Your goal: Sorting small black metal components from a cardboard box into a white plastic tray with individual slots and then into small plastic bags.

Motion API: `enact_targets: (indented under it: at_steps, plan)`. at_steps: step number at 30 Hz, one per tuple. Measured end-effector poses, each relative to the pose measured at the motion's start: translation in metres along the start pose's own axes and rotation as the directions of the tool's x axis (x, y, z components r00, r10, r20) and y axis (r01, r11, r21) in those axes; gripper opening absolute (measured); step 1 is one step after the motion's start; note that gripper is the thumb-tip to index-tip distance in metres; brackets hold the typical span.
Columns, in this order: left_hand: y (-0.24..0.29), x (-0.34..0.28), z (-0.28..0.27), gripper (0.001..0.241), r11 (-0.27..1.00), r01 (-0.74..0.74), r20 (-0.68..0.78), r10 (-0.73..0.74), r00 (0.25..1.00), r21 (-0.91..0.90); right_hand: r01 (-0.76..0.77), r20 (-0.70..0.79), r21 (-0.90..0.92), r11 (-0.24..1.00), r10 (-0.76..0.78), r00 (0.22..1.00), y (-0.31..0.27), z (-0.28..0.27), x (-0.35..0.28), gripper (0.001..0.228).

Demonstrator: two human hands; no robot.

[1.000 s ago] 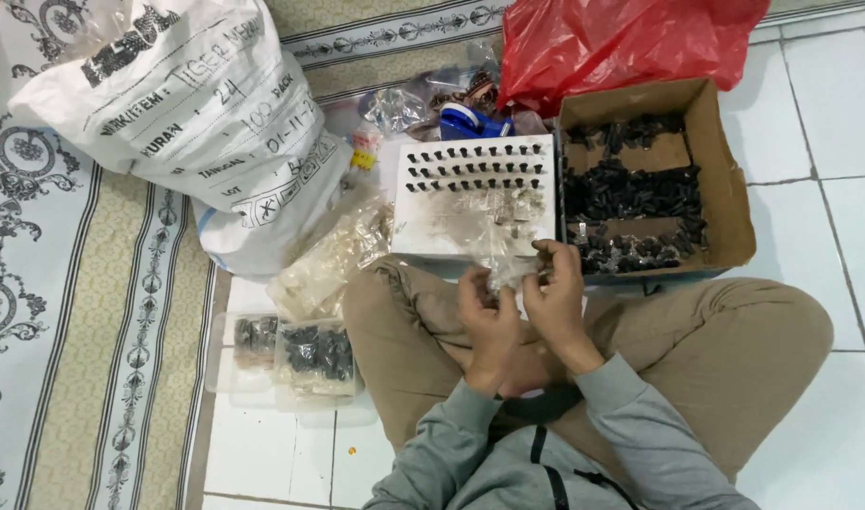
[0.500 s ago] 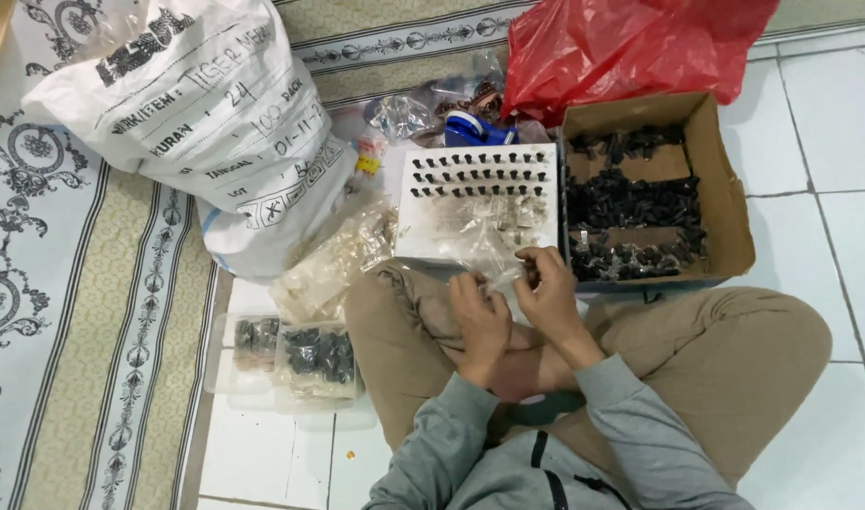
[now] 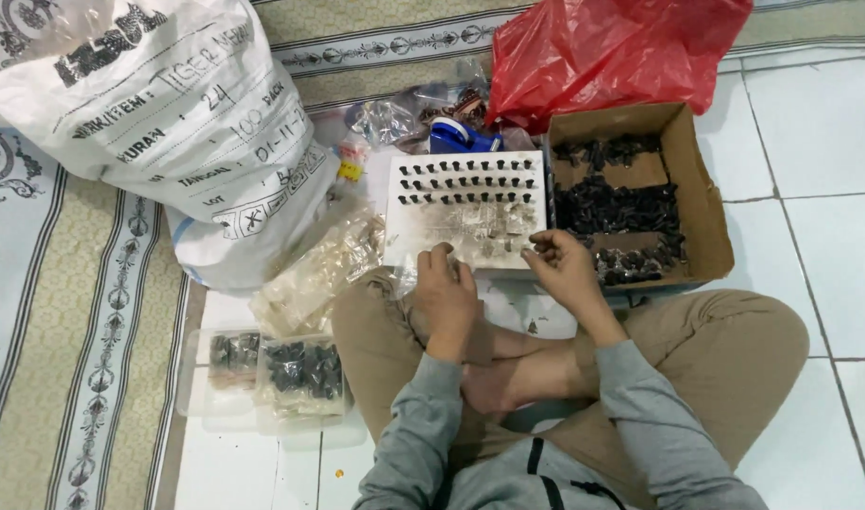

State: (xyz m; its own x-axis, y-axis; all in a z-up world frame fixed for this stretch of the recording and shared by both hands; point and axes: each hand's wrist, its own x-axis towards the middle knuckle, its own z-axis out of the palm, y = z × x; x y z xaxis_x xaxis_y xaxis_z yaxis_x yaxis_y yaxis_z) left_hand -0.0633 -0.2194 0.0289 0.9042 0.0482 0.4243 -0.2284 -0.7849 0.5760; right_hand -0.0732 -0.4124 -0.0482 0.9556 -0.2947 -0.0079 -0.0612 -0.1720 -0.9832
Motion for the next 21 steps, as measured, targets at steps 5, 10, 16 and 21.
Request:
enact_targets:
  at_steps: [5, 10, 16, 21]
  plan:
    - [-0.032, -0.001, 0.049, 0.019, 0.985, 0.116, 0.166, -0.095, 0.982, -0.125, 0.135, -0.024, -0.355, 0.925, -0.153, 0.988, 0.002, -0.01, 0.042, 0.027]
    - [-0.05, -0.003, 0.062, 0.015, 0.978, 0.113, 0.2, -0.077, 0.977, -0.175, 0.264, 0.054, -0.556, 0.788, -0.283, 0.958, -0.011, 0.005, 0.07, 0.027]
    - [-0.053, 0.004, 0.061, 0.013, 0.954, 0.157, 0.177, -0.114, 0.978, -0.254, 0.377, 0.176, -0.678, 0.631, -0.359, 0.917, -0.017, 0.022, 0.088, 0.027]
    - [-0.05, 0.007, 0.058, 0.011, 0.957, 0.08, 0.146, -0.04, 0.989, -0.277, 0.41, 0.198, -0.712, 0.57, -0.397, 0.896, -0.014, 0.026, 0.091, 0.019]
